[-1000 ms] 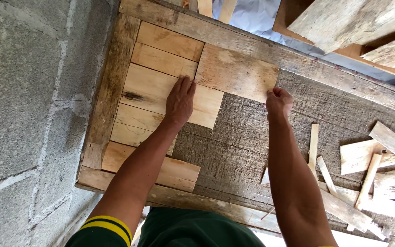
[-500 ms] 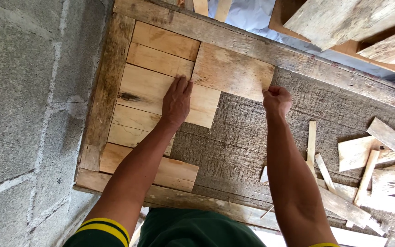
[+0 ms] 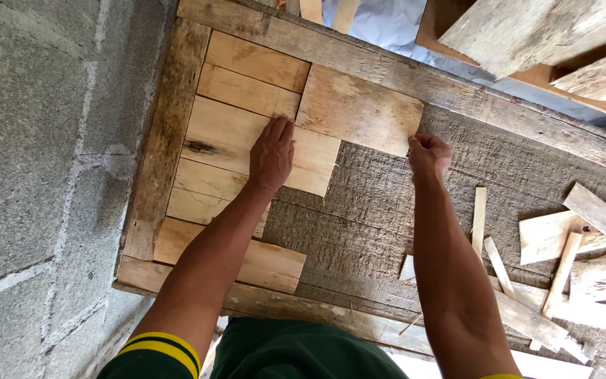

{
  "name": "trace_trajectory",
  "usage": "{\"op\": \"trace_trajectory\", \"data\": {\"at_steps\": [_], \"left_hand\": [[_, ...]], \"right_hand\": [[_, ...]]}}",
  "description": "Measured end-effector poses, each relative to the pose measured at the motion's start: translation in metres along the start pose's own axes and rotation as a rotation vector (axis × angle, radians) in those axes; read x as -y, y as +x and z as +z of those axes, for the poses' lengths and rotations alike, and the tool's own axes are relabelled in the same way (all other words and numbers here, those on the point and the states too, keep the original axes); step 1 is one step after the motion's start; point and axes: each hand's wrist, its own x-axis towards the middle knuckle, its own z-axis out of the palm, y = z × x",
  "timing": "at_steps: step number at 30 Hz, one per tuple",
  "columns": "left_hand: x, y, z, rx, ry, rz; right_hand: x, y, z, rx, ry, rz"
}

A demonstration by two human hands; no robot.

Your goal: Arranging and fitting thin wood slats onto a wooden frame and using a utility knife to cut pieces to size.

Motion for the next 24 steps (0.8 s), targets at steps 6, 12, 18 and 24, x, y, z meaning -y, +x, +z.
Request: {"op": "trace_trajectory", "data": {"at_steps": [6, 12, 18, 24], "left_hand": [[0.001, -0.002, 0.000, 0.003, 0.025, 0.020], [0.003, -0.005, 0.007, -0.013, 0.170, 0.088], [0.007, -0.008, 0.010, -0.020, 0.157, 0.081], [0.010, -0.008, 0.018, -0.020, 0.203, 0.118]], "right_hand": [[0.005, -0.003, 0.000, -0.003, 0.024, 0.058], [0.005, -0.005, 0.001, -0.015, 0.005, 0.045], [0.014, -0.013, 0.000, -0.031, 0.010, 0.060], [0.002, -0.002, 0.002, -0.042, -0.029, 0.019]]}}
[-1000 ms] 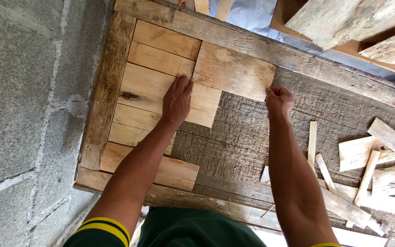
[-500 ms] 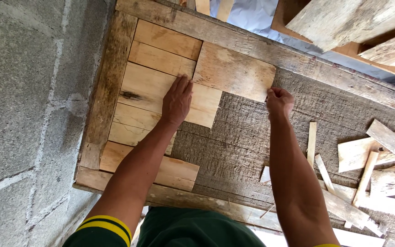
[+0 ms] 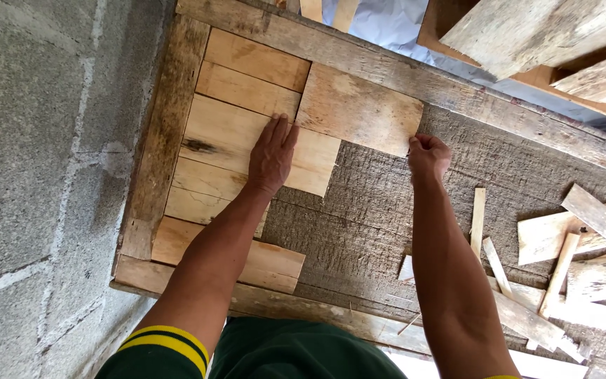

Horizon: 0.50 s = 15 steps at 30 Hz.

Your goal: Arranging and fitting thin wood slats onto a wooden frame and using a utility knife to cut pieces to size.

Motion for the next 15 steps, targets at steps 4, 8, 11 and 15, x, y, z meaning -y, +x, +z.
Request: {"op": "trace_trajectory", "data": {"at_steps": [4, 8, 11, 15], "left_hand": [[-0.0013, 0.0014, -0.0054, 0.021, 0.019, 0.004], [-0.0023, 0.0015, -0.0066, 0.034, 0.019, 0.000], [-0.0008, 0.0029, -0.0064, 0.033, -0.002, -0.006], [-0.0003, 0.0008, -0.0011, 0.034, -0.010, -0.016]], "right_hand": [[-0.0001, -0.0007, 0.0005, -0.002, 0.007, 0.013], [0.0035, -0.0040, -0.0003, -0.016, 0.020, 0.021], [0.0028, -0.0020, 0.0005, -0.009, 0.055, 0.022], [0.0016, -0.0034, 0.0000, -0.003, 0.113, 0.040]]}}
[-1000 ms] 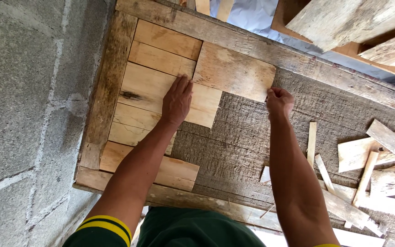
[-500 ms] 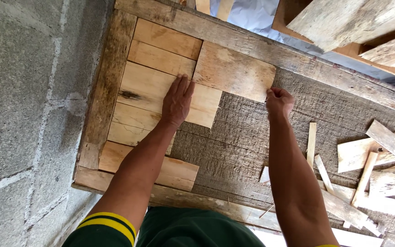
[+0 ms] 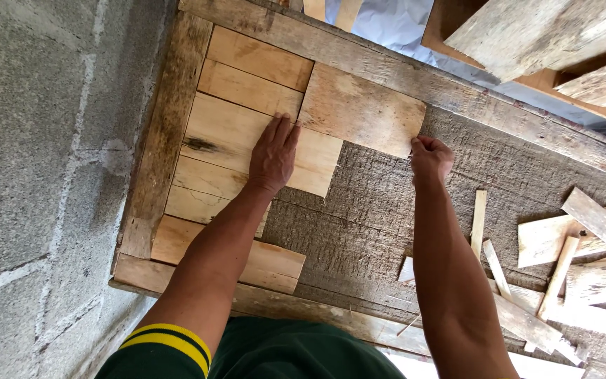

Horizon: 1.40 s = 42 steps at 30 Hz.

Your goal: Arranging and fitting thin wood slats onto a wooden frame and using a utility knife to cut pieces to size.

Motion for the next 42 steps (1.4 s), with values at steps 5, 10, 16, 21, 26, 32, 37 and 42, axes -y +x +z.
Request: {"op": "trace_trajectory", "data": {"at_steps": [5, 10, 16, 21, 26, 32, 37, 42], "left_hand": [[0.000, 0.001, -0.002, 0.026, 0.005, -0.008], [-0.001, 0.002, -0.008, 0.031, 0.035, 0.002], [-0.002, 0.001, -0.004, -0.078, -0.022, -0.009], [0.001, 0.000, 0.009, -0.209, -0.098, 0.013], [0.000, 0.002, 0.008, -0.199, 0.028, 0.059], [-0.012, 0.008, -0.013, -0.037, 0.258, 0.104], [-0.017, 0.012, -0.014, 0.094, 0.308, 0.078], [-0.022, 0.017, -0.020, 0.115, 0.295, 0.028]], "right_hand": [[-0.001, 0.005, 0.001, 0.022, -0.034, 0.011], [-0.003, 0.010, -0.002, 0.071, -0.106, 0.017], [-0.032, 0.008, -0.038, 0.165, -0.027, 0.013], [-0.103, -0.040, -0.086, 0.104, -0.037, -0.088], [-0.224, -0.099, -0.075, 0.112, 0.408, 0.053], [-0.235, -0.176, -0.024, 0.204, 1.039, 0.297], [-0.251, -0.195, -0.011, 0.355, 1.002, 0.316], [-0.224, -0.225, -0.084, 0.375, 0.408, 0.080]]}}
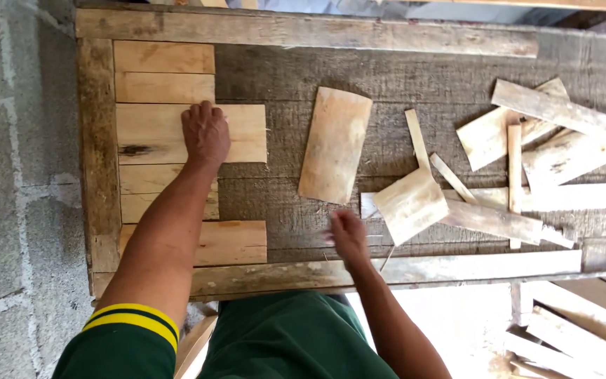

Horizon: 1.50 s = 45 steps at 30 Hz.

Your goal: Arranging and fitting thin wood slats onto a wooden frame and using a utility knife to cut pieces to size.

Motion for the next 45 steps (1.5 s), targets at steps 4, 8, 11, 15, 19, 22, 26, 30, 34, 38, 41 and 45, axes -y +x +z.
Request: {"op": "trace_trajectory", "data": {"at_steps": [4, 8, 11, 15, 19, 22, 26, 30, 34, 38, 41, 45], "left_hand": [[-0.023, -0.004, -0.027, -0.081, -0.078, -0.042], [-0.069, -0.022, -0.012, -0.231, -0.322, 0.091], [-0.119, -0.042, -0.005, -0.140, -0.570, 0.299], [-0.175, -0.066, -0.042, 0.067, -0.569, 0.595], [-0.203, -0.077, -0.046, 0.245, -0.440, 0.705], [-0.214, -0.079, -0.029, 0.308, -0.353, 0.693], [-0.220, -0.077, -0.032, 0.320, -0.232, 0.666], [-0.223, -0.078, -0.034, 0.355, -0.135, 0.678], [-0.226, -0.080, -0.020, 0.311, -0.094, 0.688], [-0.232, -0.083, -0.015, 0.282, -0.009, 0.682], [-0.233, -0.085, -0.016, 0.251, 0.043, 0.667], [-0.241, -0.087, -0.017, 0.250, -0.020, 0.632]], "right_hand": [[-0.019, -0.027, -0.073, -0.255, 0.133, 0.079], [-0.023, -0.041, -0.104, -0.330, 0.607, 0.279], [-0.036, -0.028, -0.115, -0.411, 0.837, 0.306], [-0.064, -0.001, -0.126, -0.474, 0.956, 0.217], [-0.059, 0.001, -0.134, -0.489, 0.916, 0.177], [-0.044, -0.008, -0.147, -0.471, 0.838, 0.123], [-0.028, -0.005, -0.188, -0.342, 0.857, -0.043], [-0.011, 0.027, -0.241, -0.314, 0.983, -0.113], [0.023, 0.047, -0.256, -0.413, 1.061, -0.100], [0.042, 0.048, -0.228, -0.607, 0.640, -0.091], [0.045, 0.038, -0.188, -0.598, -0.197, -0.232], [0.058, 0.025, -0.138, -0.549, -0.835, -0.330]]}}
